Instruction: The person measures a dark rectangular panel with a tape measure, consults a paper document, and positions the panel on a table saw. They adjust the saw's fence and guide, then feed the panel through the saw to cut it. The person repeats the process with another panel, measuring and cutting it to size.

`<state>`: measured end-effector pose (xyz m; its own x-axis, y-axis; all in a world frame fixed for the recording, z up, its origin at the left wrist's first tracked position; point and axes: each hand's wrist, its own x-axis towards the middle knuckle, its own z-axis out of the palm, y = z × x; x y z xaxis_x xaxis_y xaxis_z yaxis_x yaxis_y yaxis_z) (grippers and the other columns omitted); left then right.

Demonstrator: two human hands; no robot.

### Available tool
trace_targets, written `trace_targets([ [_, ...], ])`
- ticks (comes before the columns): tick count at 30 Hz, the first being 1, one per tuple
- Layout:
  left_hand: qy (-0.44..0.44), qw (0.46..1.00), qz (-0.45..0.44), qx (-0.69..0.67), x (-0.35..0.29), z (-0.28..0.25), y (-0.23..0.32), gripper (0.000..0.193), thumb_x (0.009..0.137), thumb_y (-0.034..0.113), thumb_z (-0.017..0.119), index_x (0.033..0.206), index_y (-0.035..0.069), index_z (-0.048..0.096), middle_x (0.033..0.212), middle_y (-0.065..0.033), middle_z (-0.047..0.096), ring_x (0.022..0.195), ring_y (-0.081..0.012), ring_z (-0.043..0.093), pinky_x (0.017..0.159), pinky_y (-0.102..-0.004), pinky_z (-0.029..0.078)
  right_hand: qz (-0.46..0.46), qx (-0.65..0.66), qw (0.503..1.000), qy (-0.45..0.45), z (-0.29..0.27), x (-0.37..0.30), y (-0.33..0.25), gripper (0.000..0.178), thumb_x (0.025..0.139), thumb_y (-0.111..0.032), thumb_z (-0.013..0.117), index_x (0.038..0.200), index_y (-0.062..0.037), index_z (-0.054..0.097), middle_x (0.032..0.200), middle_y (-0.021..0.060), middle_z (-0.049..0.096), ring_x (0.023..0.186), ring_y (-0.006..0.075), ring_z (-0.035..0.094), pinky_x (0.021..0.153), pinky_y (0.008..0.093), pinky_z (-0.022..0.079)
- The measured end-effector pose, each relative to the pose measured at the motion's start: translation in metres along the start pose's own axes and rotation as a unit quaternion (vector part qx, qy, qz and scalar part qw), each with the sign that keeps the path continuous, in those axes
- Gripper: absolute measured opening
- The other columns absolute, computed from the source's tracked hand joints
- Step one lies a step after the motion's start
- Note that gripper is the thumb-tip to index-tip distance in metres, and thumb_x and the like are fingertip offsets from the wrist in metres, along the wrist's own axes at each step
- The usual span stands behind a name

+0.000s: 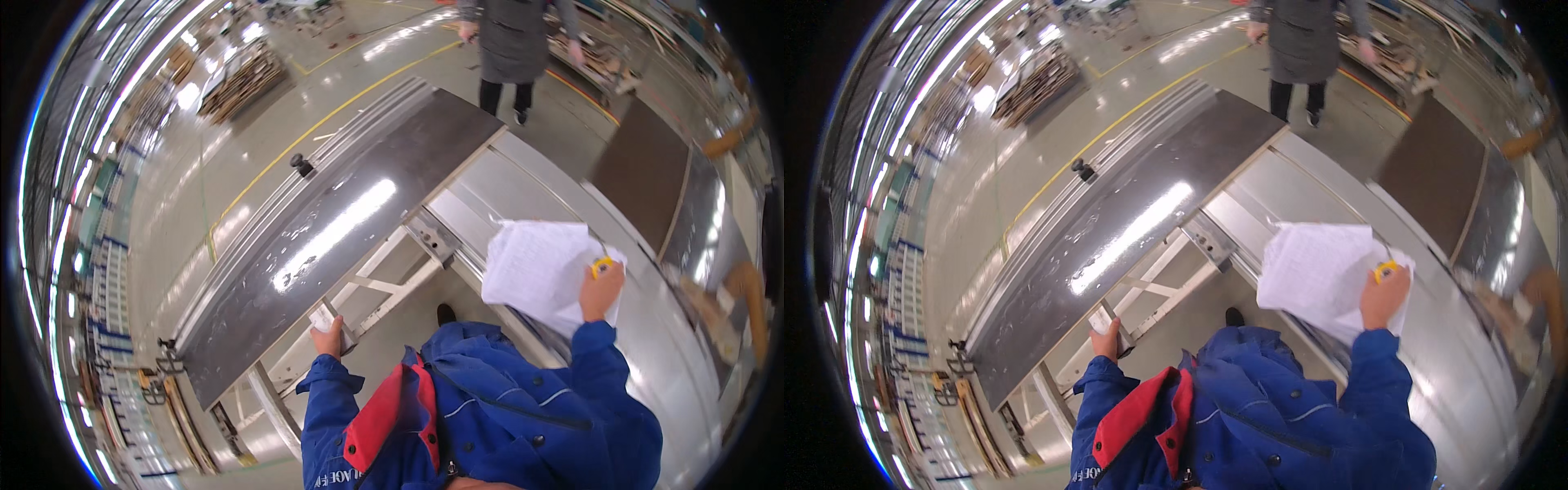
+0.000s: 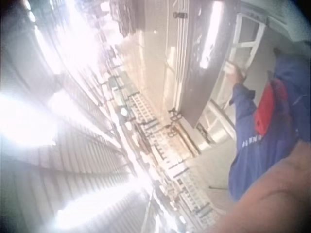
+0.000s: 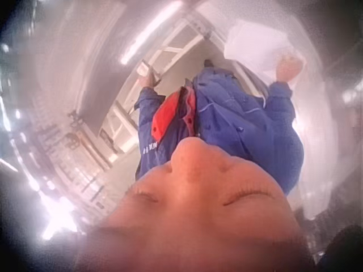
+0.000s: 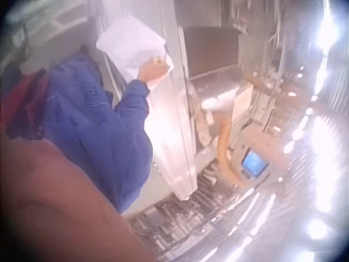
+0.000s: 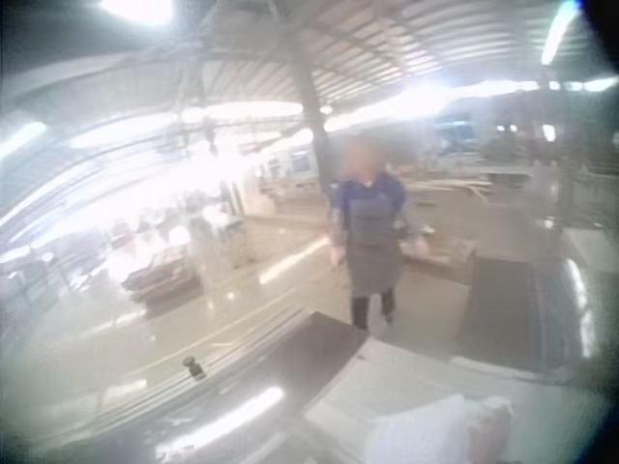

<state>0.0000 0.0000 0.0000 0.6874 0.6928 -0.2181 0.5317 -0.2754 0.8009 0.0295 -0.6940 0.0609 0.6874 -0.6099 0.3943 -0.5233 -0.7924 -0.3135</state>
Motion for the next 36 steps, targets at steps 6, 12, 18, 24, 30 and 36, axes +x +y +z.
trace_targets([
  [6,0.013,0.996,-0.071,0.046,-0.026,-0.006,0.023,0.086,0.077,0.046,0.091,0.131,-0.006,0.050,0.123,-0.0264,0.067,0.111,-0.0361,0.068,0.096,-0.0466,0.053,-0.024,0.360,0.871,-0.334,-0.077,0.090,-0.117,0.051,0.085,-0.010,0.072,0.133,-0.0003,0.056,0.121,0.0129,0.062,0.113,0.0263,0.061,0.101,0.0379,0.048],
  [12,0.056,0.993,0.069,0.083,-0.057,-0.007,0.042,0.093,0.076,0.044,0.091,0.138,-0.010,0.047,0.129,-0.0291,0.063,0.117,-0.0417,0.065,0.101,-0.0472,0.052,-0.152,0.435,0.458,-0.760,-0.043,-0.003,-0.315,0.042,0.089,-0.017,0.074,0.127,-0.0038,0.061,0.117,0.0048,0.063,0.110,0.0143,0.061,0.098,0.0310,0.050],
  [18,-0.126,0.893,-0.117,-0.415,-0.132,-0.017,0.119,0.049,0.098,0.018,0.072,0.139,-0.005,0.060,0.135,-0.0184,0.065,0.115,-0.0281,0.069,0.095,-0.0375,0.059,-0.273,0.351,0.338,-0.830,-0.026,-0.144,-0.432,0.030,0.100,-0.025,0.071,0.118,-0.0024,0.064,0.104,0.0033,0.067,0.095,0.0095,0.060,0.083,0.0285,0.051],
  [24,-0.090,0.917,-0.059,-0.385,-0.116,-0.061,0.128,0.027,0.101,0.006,0.061,0.125,-0.003,0.070,0.114,-0.0114,0.073,0.099,-0.0176,0.071,0.090,-0.0323,0.060,-0.339,0.283,0.365,-0.820,-0.033,-0.180,-0.479,0.032,0.098,-0.027,0.073,0.114,-0.0004,0.063,0.098,0.0046,0.068,0.088,0.0103,0.062,0.079,0.0286,0.052],
  [30,0.043,0.884,-0.065,-0.461,-0.078,-0.130,0.087,0.020,0.101,0.021,0.071,0.107,0.002,0.073,0.094,-0.0060,0.075,0.078,-0.0143,0.068,0.075,-0.0301,0.057,-0.503,0.191,0.454,-0.710,-0.008,-0.178,-0.497,0.037,0.086,-0.026,0.072,0.114,-0.0018,0.068,0.097,0.0139,0.070,0.088,0.0225,0.067,0.079,0.0340,0.052],
  [36,0.417,0.685,0.006,-0.597,-0.027,-0.428,-0.084,0.018,0.103,0.028,0.069,0.096,0.011,0.068,0.079,0.0009,0.064,0.072,-0.0101,0.059,0.063,-0.0277,0.048,-0.439,0.155,0.582,-0.667,0.044,-0.009,-0.485,0.021,0.076,-0.011,0.068,0.090,0.0037,0.074,0.082,0.0081,0.072,0.074,0.0154,0.066,0.068,0.0311,0.051],
])
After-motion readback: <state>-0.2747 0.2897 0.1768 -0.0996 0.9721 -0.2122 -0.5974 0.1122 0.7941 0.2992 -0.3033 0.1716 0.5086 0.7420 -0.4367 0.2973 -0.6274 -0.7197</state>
